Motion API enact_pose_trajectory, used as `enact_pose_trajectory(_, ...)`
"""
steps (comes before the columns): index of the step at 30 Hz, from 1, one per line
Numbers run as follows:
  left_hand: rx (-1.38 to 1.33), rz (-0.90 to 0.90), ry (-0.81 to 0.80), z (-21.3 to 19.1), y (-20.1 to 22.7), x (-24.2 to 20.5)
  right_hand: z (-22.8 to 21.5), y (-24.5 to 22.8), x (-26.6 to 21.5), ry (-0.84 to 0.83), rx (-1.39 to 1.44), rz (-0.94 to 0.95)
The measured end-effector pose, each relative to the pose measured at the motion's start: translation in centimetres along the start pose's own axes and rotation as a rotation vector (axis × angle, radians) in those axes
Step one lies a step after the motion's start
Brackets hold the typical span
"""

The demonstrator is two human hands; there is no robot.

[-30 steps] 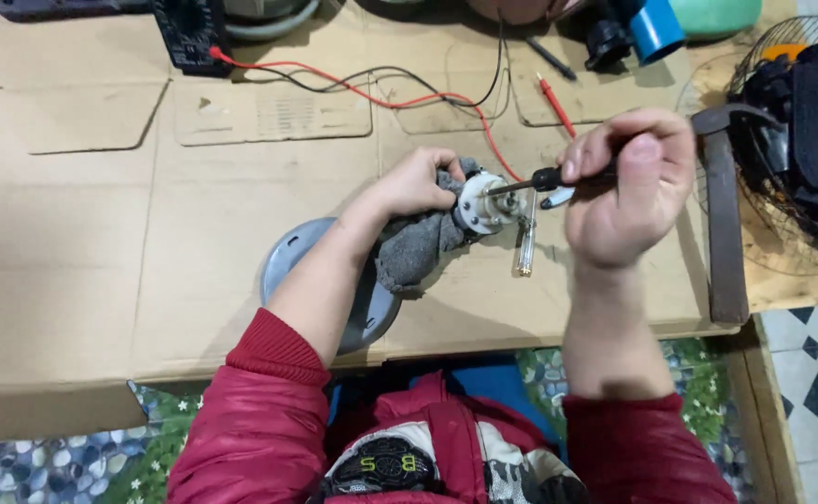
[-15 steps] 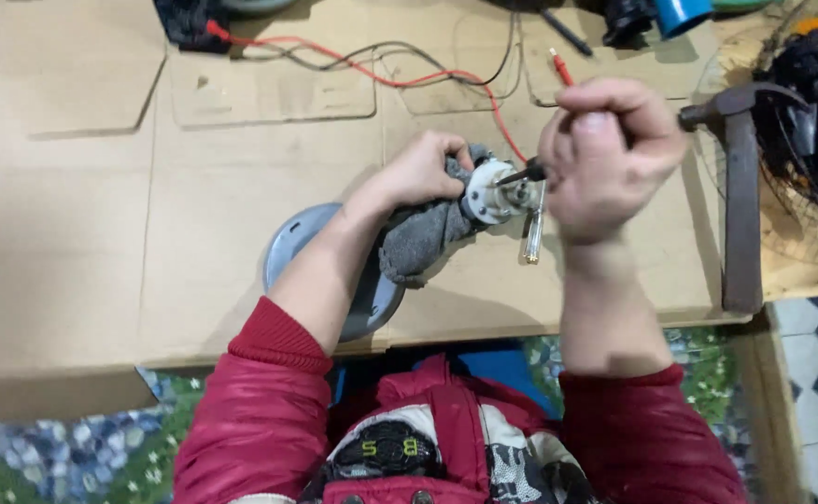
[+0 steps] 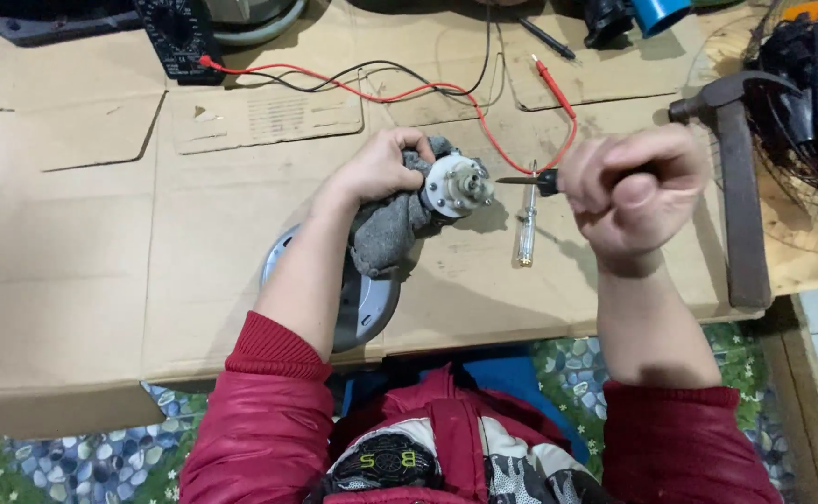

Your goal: The person uses a hammer to tap a metal component wrapped in a cloth, then uses a screwdriver to tighten screws on the component.

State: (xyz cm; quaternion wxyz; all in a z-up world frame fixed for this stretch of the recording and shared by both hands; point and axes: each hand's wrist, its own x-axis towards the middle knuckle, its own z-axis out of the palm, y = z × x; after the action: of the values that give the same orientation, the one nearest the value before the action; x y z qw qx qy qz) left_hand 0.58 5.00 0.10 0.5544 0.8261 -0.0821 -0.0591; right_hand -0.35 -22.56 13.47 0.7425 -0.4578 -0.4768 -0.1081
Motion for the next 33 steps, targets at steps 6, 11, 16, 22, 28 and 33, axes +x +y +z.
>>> enact_pose_trajectory(6, -0.028, 0.021, 0.036, 0.3, -0.2, 0.3, -0.4, 3.4, 0.2, -0.056, 0.162, -0.069)
enact_pose_trajectory(11, -0.007, 0.022, 0.026, 0.7, -1.1, 0.6, -0.9, 3.2, -0.6, -0.056, 0.154, -0.016)
enact_pose_trajectory(16, -0.023, 0.008, 0.03, 0.8, -0.8, 0.5, -0.8, 1.4, 1.1, -0.414, 0.161, -0.006)
enact_pose_trajectory(22, -0.026, -0.003, 0.036, 0.6, -0.2, 0.3, -0.4, 0.0, 2.8, -0.574, 0.12, 0.009)
enact_pose_trajectory(28, -0.022, 0.009, 0.042, 0.5, -0.4, 0.3, 0.2, 0.1, 3.3, -0.613, 0.22, 0.045)
enact_pose_trajectory(33, -0.006, 0.02, 0.032, 0.6, -0.5, 0.3, 0.8, -0.5, 4.2, -0.603, 0.245, 0.045)
